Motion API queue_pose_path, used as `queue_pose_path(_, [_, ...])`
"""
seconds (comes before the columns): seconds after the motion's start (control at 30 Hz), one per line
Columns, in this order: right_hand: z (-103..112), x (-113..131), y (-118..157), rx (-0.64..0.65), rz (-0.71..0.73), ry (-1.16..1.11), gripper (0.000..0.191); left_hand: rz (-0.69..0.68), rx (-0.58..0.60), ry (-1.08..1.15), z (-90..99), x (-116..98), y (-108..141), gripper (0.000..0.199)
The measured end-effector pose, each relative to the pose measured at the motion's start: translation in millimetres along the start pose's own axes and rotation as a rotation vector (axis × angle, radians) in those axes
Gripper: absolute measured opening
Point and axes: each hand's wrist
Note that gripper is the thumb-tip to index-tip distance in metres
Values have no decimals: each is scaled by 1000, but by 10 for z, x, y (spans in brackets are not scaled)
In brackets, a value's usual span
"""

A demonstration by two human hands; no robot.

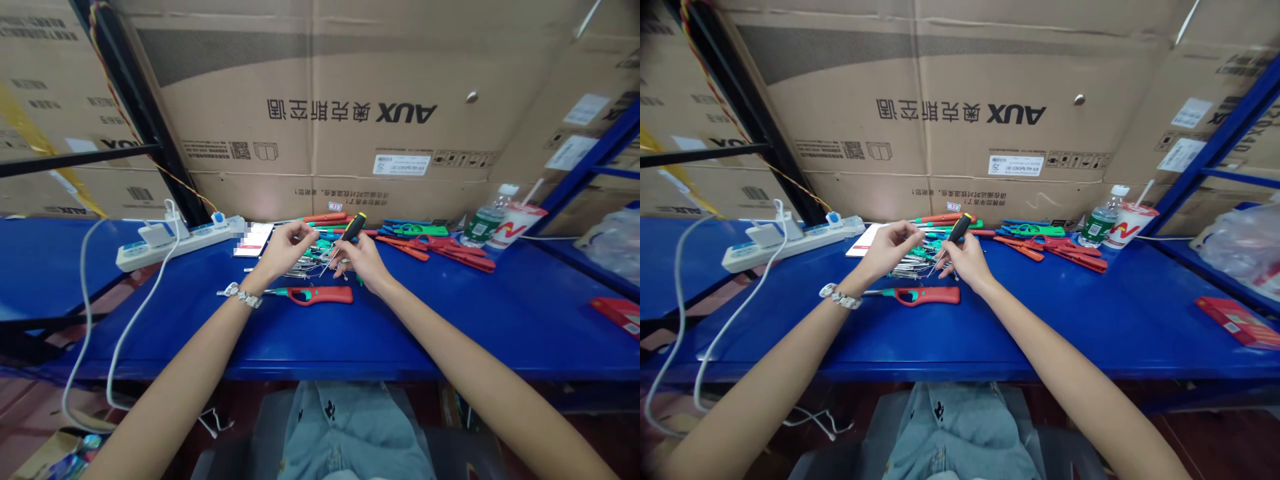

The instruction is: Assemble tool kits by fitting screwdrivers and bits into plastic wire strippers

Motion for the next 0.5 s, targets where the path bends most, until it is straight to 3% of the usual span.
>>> queue_pose_path(0.2, [-33, -136, 16, 37, 117, 22, 42, -27, 454, -382, 302, 205, 190, 13])
queue_pose_path(0.33, [-28, -171, 19, 45, 120, 13, 43, -68, 576, -509, 271, 240, 125, 15])
queue_pose_path(0.5, [0, -206, 6, 52, 135, 28, 43, -19, 712, -606, 257, 196, 22, 19])
Point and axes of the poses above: each hand's wrist, its own y-axis away from the middle knuckle, its own z-axis out of the back of the hand, x = y × z, and after that the axes turned 11 degrees about z, right-handed
